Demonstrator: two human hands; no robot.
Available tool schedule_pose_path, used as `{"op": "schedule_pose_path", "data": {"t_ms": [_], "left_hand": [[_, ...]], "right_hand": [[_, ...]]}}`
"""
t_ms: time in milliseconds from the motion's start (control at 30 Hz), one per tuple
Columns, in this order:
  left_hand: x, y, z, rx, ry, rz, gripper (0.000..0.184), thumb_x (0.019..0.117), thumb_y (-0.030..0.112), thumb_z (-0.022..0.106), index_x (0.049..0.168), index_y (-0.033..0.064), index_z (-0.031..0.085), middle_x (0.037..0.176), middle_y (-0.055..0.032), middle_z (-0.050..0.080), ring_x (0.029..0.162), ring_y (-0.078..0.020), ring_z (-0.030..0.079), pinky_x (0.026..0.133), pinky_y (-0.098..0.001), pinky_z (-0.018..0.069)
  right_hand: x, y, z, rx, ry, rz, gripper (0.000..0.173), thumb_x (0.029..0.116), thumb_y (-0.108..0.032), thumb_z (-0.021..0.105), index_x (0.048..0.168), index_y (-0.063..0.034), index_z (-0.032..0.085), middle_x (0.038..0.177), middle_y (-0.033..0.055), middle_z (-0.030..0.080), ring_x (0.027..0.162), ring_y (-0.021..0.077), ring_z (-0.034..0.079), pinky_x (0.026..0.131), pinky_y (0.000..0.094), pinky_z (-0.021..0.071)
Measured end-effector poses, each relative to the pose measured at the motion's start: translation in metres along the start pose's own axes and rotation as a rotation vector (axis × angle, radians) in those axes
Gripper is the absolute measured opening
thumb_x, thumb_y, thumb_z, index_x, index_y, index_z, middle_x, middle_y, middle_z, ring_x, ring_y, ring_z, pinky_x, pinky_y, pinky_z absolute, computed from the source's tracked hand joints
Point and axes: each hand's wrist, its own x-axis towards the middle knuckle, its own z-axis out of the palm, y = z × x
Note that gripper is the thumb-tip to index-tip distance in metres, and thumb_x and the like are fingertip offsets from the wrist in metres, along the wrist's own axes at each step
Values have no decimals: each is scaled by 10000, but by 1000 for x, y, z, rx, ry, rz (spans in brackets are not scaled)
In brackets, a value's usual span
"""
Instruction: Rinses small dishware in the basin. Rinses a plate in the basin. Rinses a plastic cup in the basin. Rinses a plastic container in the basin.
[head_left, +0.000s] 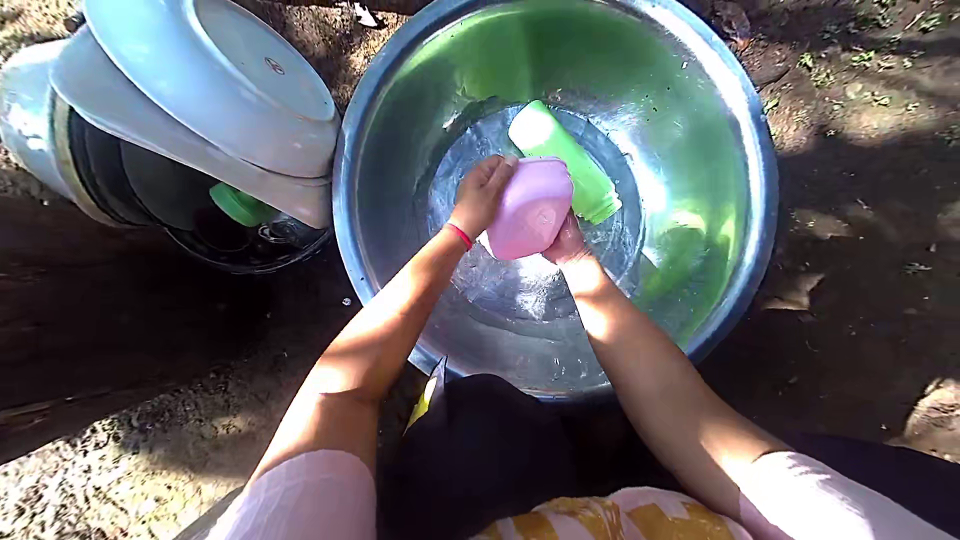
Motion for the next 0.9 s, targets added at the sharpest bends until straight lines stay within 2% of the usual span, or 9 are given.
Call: {"op": "schedule_pose_path", "data": {"t_ms": [67,167,267,300,400,600,733,800,900], "left_hand": [[21,-27,-14,-60,184,-105,396,1118,282,363,1177,-35,593,1052,-121,636,976,-151,614,910,-377,511],[20,-93,-29,137,466,-362,505,1075,359,485,1435,11,549,1446,-259,544,1386,-421,465,1138,-649,316],[-7,-117,9,-163,709,-575,356,1100,253,458,1331,26,608,1225,-136,668,1133,-199,625,978,-371,498],[-10,-112,25,-453,655,-583,322,1119,241,341,1211,64,594,992,-39,638,859,-92,609,733,-247,511],[-13,-66,43,-968,264,-458,417,1117,259,171,1197,58,527,991,-43,657,857,-128,669,789,-288,566],[-14,-75,9,-295,555,-421,436,1116,168,364,1485,-51,442,1511,-245,481,1404,-299,459,1156,-445,366],[-34,-104,42,-570,446,-746,535,1107,372,392,1542,62,365,1527,-204,432,1328,-329,479,1027,-510,441],[-34,-97,59,-628,207,-647,641,1099,429,404,1633,159,175,1568,-201,401,1360,-362,491,1024,-553,475],[-27,-92,73,-519,4,-591,754,1082,322,513,1645,150,42,1544,-253,413,1293,-365,550,988,-528,515]], "right_hand": [[-3,-15,0,-94,-19,61,466,1119,-416,240,1355,-107,497,1151,41,670,1080,138,653,944,354,558],[-4,-22,-7,-116,172,124,461,1120,-404,324,1447,-106,452,1268,89,625,1153,178,623,982,384,534],[-3,-15,-24,-127,327,113,512,1121,-399,333,1535,-101,381,1434,134,541,1279,227,561,1059,431,492],[-4,-12,-26,-118,351,119,490,1121,-366,349,1532,-101,377,1424,132,538,1262,226,566,1040,425,505],[-6,1,-11,-63,352,170,432,1125,-306,347,1501,-94,363,1339,129,575,1168,216,609,964,397,536],[-5,-15,-44,-320,243,69,473,1095,-217,462,1533,-87,341,1333,136,577,1131,194,628,954,391,554],[-14,-50,-24,-1003,244,-78,435,1025,-116,580,1412,59,487,1323,239,603,1217,265,601,1063,428,482],[-25,-38,4,-1482,203,44,409,1067,-133,480,1443,23,522,1370,308,588,1328,447,535,1137,628,362],[-37,-11,23,-1594,-4,214,392,1068,-65,401,1418,88,488,1363,325,568,1319,461,530,1115,615,384]]}}
